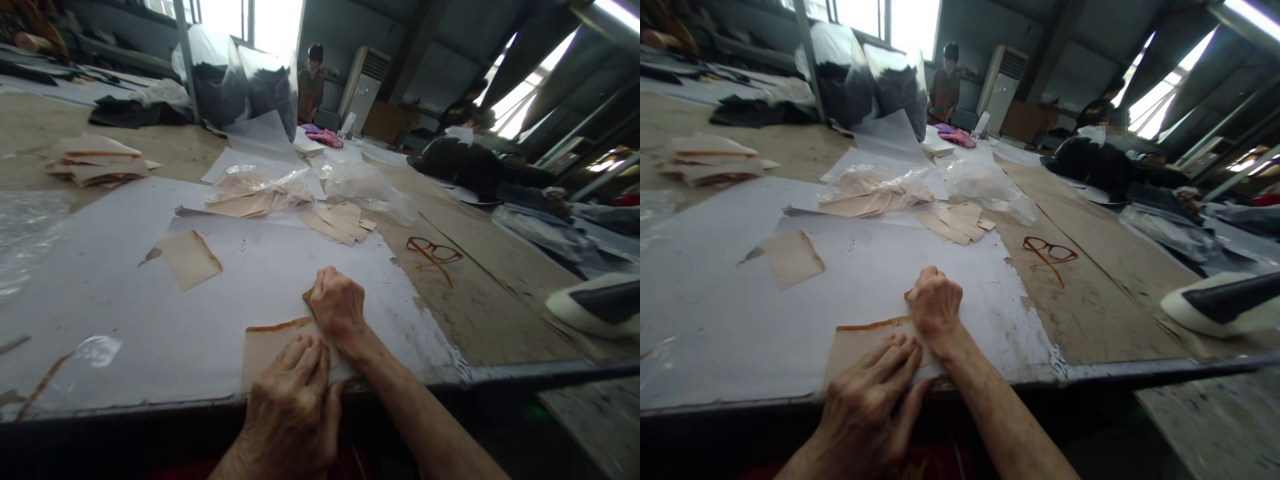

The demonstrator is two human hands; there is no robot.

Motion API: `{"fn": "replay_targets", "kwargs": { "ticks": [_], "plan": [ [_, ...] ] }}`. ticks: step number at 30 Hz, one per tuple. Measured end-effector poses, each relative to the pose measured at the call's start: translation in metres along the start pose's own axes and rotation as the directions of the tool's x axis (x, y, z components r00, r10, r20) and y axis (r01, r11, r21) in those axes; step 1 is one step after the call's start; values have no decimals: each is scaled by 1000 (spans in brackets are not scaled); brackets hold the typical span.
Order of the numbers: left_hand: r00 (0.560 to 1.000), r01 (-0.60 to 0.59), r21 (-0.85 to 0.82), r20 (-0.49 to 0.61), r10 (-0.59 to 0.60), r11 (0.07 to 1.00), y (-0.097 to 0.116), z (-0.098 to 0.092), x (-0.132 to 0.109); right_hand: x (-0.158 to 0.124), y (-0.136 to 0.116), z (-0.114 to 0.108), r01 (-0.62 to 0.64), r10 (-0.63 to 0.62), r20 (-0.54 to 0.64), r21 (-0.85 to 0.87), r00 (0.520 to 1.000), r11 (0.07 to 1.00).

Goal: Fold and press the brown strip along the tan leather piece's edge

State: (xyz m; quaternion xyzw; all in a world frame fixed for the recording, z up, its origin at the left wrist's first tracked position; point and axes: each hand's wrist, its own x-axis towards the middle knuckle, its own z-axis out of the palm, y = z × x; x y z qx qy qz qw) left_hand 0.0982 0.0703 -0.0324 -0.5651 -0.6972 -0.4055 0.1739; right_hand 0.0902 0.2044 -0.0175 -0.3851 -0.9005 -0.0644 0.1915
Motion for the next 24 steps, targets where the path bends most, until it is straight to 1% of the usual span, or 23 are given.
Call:
{"fn": "replay_targets", "kwargs": {
  "ticks": [2, 4, 7, 9, 10, 12, 14, 16, 18, 20, 22, 24],
  "plan": [
    [1000, 7, 2, 7, -7, 1000, 0, 0, -1, 12, 1, 8, 9, -10, -52, -20, 999, 1000],
    [1000, 7, -2, 13, -7, 1000, 0, 0, -1, 22, 5, 8, -22, 17, -109, -46, 994, 999],
    [1000, -2, -1, 16, 2, 1000, 0, 0, -1, 27, 15, -6, -150, 138, -184, -53, 973, 987],
    [1000, -9, 6, 17, 9, 1000, 0, 0, -1, 20, 20, -20, -214, 208, -172, -16, 963, 977],
    [1000, -12, 8, 20, 12, 1000, 0, -1, -1, 14, 21, -25, -211, 210, -143, 8, 967, 977],
    [1000, -15, 7, 28, 15, 1000, 0, 0, -1, -1, 18, -30, -145, 148, -62, 47, 987, 988],
    [1000, -7, 2, 30, 7, 1000, -1, 0, 0, -11, 11, -26, -73, 73, 6, 59, 997, 996],
    [1000, 0, 4, 29, 0, 1000, -1, 1, 0, -11, 4, -15, -27, 26, 27, 48, 999, 998],
    [1000, 3, 16, 28, -4, 1000, -1, 1, 0, 0, 1, -2, -4, 4, -5, 18, 1000, 1000],
    [999, 1, 16, 33, -1, 1000, 0, 0, -1, 17, 4, 5, -5, 4, -62, -22, 998, 1000],
    [999, 4, 3, 37, -4, 1000, 0, 0, -2, 31, 10, 3, -41, 35, -111, -48, 993, 998],
    [999, 7, -10, 42, -7, 1000, 0, -1, -2, 35, 17, -7, -112, 107, -138, -31, 985, 993]
  ]
}}
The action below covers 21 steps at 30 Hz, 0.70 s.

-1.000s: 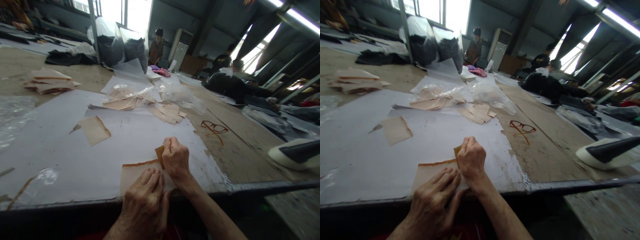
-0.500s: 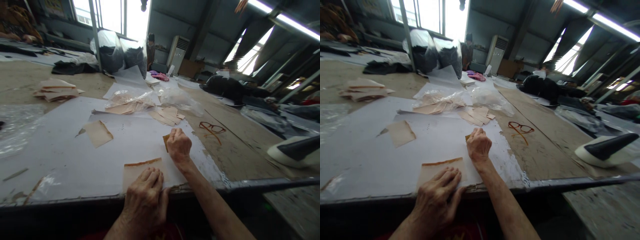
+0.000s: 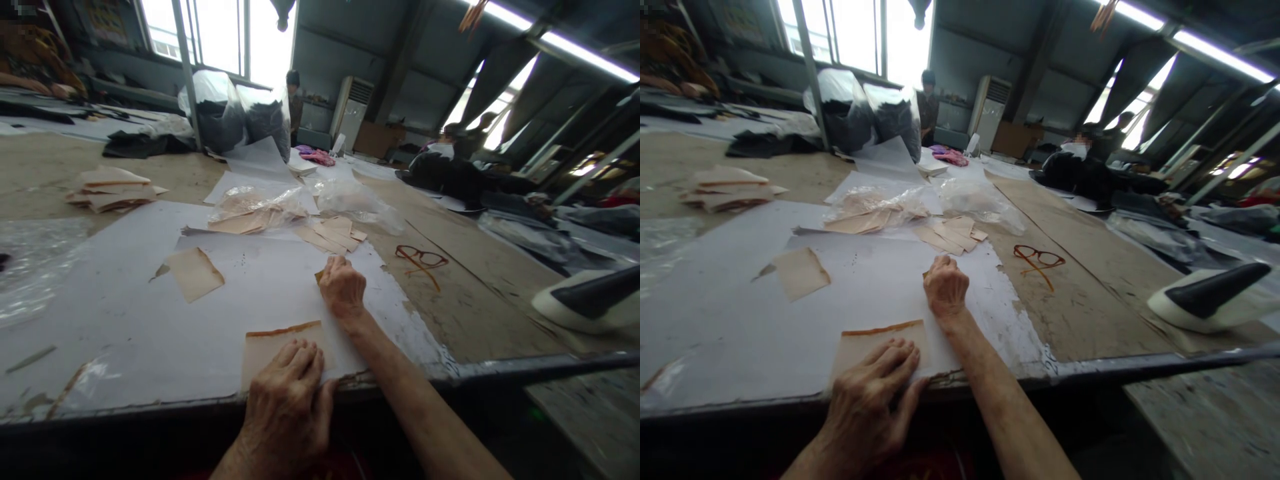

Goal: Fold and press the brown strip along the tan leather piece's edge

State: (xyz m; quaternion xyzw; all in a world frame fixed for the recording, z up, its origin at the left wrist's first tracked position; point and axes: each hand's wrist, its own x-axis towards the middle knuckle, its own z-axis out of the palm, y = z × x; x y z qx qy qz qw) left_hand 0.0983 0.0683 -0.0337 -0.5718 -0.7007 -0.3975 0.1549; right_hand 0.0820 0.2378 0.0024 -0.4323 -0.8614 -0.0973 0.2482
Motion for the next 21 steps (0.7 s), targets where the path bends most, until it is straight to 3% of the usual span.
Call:
{"fn": "replay_targets", "kwargs": {
  "ticks": [3, 8, 13, 17, 21],
  "plan": [
    [1000, -7, -5, 9, 7, 1000, -1, 0, 0, -14, 6, -17, -56, 54, 37, 63, 998, 996],
    [1000, -5, -7, 4, 6, 1000, -2, -1, 0, -47, -3, -16, 88, -100, 139, 87, 985, 992],
    [1000, 4, 34, 9, -4, 999, -1, 1, 1, -22, -11, 5, 52, -53, 104, 17, 993, 999],
    [1000, 11, 9, 29, -11, 1000, -1, -1, 2, -9, -3, -9, -84, 82, 76, 17, 994, 996],
    [997, 29, -54, 75, -25, 998, 1, -4, 3, -31, 1, -28, 43, -52, 84, 109, 995, 993]
  ]
}}
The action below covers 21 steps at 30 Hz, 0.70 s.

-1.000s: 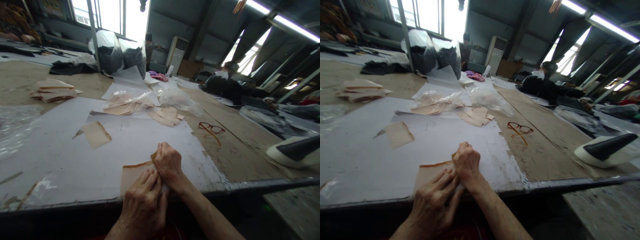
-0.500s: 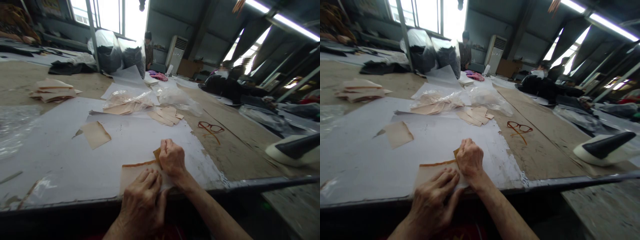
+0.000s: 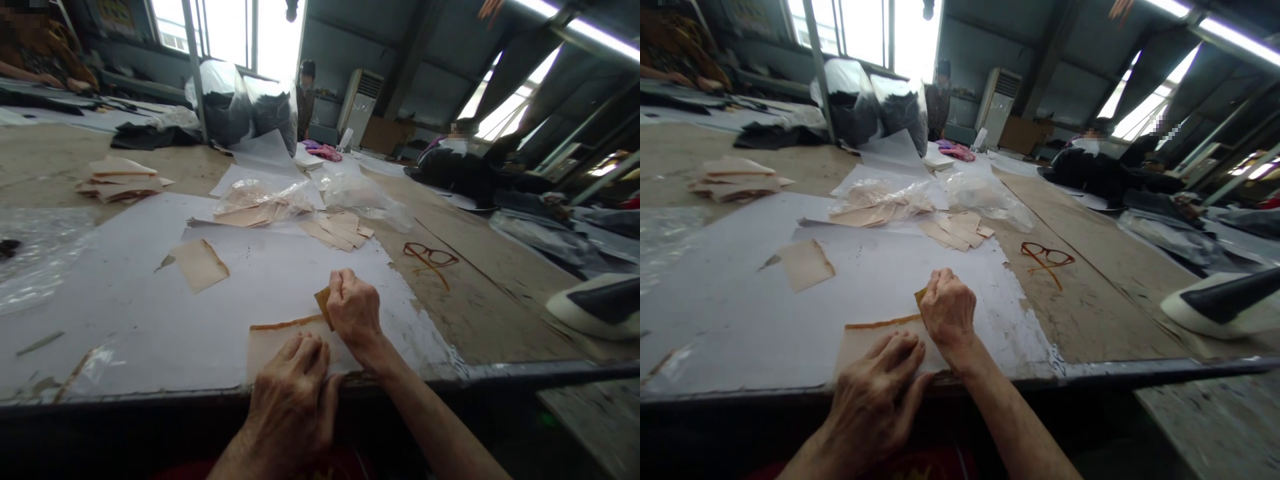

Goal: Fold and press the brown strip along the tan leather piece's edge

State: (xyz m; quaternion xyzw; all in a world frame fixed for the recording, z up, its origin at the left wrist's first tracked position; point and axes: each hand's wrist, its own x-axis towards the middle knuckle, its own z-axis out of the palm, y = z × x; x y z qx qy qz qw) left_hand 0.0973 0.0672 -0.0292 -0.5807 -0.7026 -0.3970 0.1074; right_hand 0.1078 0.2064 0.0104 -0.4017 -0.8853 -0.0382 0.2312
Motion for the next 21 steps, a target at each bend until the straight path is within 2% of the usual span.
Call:
{"fn": "replay_targets", "kwargs": {
  "ticks": [4, 8, 21],
  "plan": [
    [1000, -23, -14, -21, 23, 1000, 1, 1, 0, -17, -7, 7, 129, -128, 63, -18, 990, 991],
    [997, -28, 24, -72, 30, 999, 0, 3, 1, -12, -12, 19, 186, -180, 72, -95, 981, 978],
    [991, -31, 44, -127, 36, 999, -2, 6, -1, 10, -26, 39, 54, -50, 27, -146, 998, 988]
  ]
}}
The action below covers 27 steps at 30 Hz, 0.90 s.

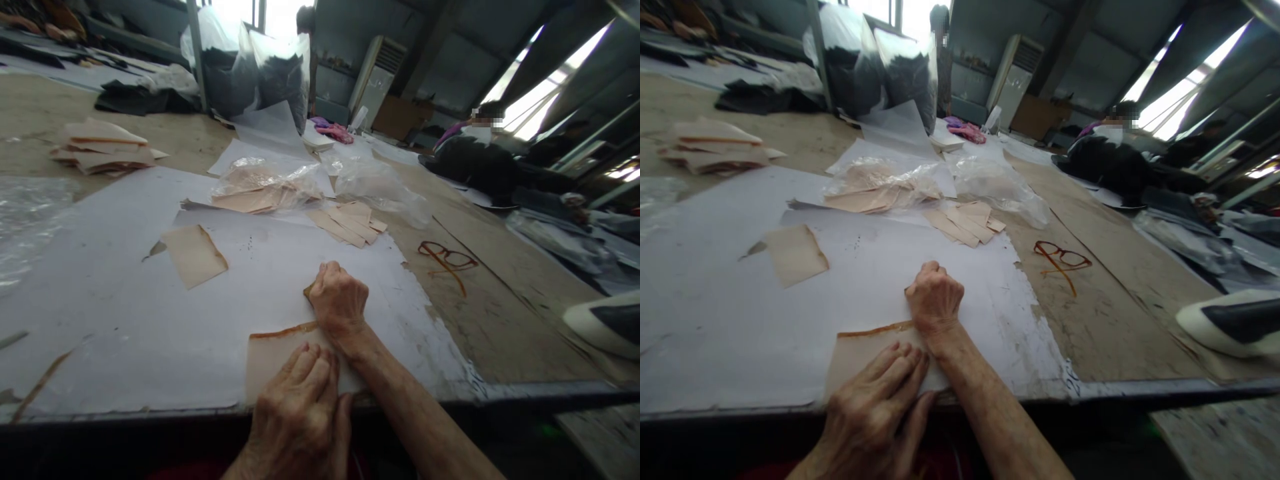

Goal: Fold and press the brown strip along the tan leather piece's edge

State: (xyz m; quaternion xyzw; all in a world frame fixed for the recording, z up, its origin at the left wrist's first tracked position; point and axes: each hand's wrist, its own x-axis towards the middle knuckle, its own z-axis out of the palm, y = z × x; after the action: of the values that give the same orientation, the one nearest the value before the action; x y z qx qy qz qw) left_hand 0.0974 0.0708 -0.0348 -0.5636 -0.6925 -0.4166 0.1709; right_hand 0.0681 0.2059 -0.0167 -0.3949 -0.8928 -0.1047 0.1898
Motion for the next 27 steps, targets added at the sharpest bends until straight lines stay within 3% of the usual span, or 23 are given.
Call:
{"fn": "replay_targets", "kwargs": {
  "ticks": [3, 7, 9, 12, 16, 19, 27],
  "plan": [
    [1000, 3, -2, 18, -3, 1000, 1, -1, 0, 10, 1, 0, -101, 102, -16, 28, 995, 994],
    [1000, 1, 2, 21, -1, 1000, 3, -3, 0, 21, 13, -14, -301, 304, -3, 138, 953, 944],
    [1000, 0, -2, 27, 0, 1000, 2, -3, 1, 14, 20, -23, -240, 245, -3, 187, 970, 952],
    [999, 0, -8, 34, 0, 1000, 2, -2, 1, -8, 24, -28, -23, 27, -16, 194, 1000, 981],
    [999, 21, -40, 46, -19, 999, 3, -2, 1, -27, 16, -23, 161, -164, 12, 129, 986, 979],
    [999, 28, -53, 47, -26, 998, 4, -3, 3, -22, 8, -17, 147, -149, 23, 73, 989, 986],
    [1000, 11, -16, -1, -11, 1000, 1, 0, 1, 6, -8, -4, -97, 93, 52, 98, 994, 990]
  ]
}}
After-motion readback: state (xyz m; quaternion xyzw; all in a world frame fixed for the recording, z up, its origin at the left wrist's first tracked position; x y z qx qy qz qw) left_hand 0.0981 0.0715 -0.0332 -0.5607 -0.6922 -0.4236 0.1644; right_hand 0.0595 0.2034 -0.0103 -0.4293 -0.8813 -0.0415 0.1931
